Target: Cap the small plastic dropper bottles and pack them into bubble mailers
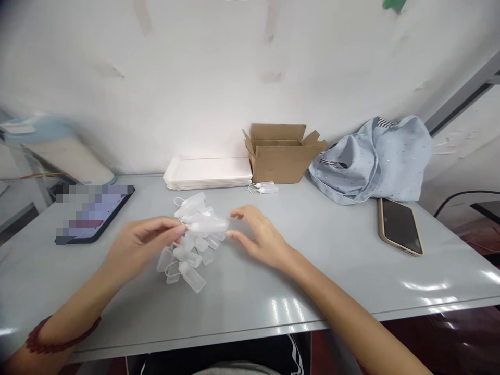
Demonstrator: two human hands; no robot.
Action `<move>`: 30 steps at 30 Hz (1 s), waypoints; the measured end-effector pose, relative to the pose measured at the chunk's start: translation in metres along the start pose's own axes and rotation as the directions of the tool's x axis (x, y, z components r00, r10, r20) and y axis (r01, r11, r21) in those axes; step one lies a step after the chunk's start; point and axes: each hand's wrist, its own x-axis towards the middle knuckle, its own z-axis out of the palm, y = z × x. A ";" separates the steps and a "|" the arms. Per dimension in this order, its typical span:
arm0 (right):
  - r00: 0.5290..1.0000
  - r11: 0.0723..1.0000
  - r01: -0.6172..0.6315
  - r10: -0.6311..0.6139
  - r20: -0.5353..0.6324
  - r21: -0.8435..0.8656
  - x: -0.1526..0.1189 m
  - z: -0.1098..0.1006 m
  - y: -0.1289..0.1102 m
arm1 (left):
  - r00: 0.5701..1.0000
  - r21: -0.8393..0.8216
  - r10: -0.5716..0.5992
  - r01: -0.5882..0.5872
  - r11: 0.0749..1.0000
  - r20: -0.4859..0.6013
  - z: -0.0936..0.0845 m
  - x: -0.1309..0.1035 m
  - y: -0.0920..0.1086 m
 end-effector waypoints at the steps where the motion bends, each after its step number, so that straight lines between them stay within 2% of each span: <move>1: 0.999 0.998 -0.034 0.033 -0.014 -0.061 0.002 -0.003 0.010 | 0.997 -0.027 -0.036 0.034 0.999 -0.065 -0.004 0.002 -0.002; 4: 0.992 0.954 -0.123 0.111 -0.059 -0.273 0.005 -0.013 0.042 | 0.965 -0.134 -0.138 0.110 0.985 -0.224 -0.016 0.011 -0.013; 6: 0.988 0.912 -0.152 0.142 -0.055 -0.381 0.007 -0.018 0.060 | 0.942 -0.217 -0.212 0.157 0.964 -0.260 -0.021 0.017 -0.021; 9: 0.970 0.831 -0.226 0.240 -0.038 -0.508 0.008 -0.023 0.078 | 0.929 -0.284 -0.285 0.215 0.935 -0.235 -0.024 0.023 -0.031; 12: 0.956 0.787 -0.244 0.293 -0.005 -0.567 0.008 -0.023 0.085 | 0.941 -0.271 -0.289 0.235 0.933 -0.178 -0.022 0.025 -0.034; 18: 0.960 0.785 -0.225 0.281 0.009 -0.577 0.009 -0.020 0.088 | 0.966 -0.090 -0.225 0.214 0.973 -0.128 -0.018 0.025 -0.027; 21: 0.961 0.779 -0.234 0.275 -0.019 -0.581 0.009 -0.020 0.090 | 0.964 0.116 -0.181 0.206 0.972 -0.193 -0.018 0.024 -0.025; 24: 0.961 0.771 -0.250 0.271 -0.052 -0.586 0.009 -0.019 0.093 | 0.951 0.304 -0.107 0.198 0.932 -0.289 -0.017 0.022 -0.027; 27: 0.959 0.766 -0.262 0.274 -0.070 -0.586 0.009 -0.018 0.094 | 0.947 0.384 -0.034 0.161 0.909 -0.318 -0.016 0.021 -0.028; 30: 0.957 0.767 -0.272 0.277 -0.083 -0.581 0.009 -0.017 0.094 | 0.947 0.391 -0.019 0.151 0.908 -0.321 -0.014 0.019 -0.027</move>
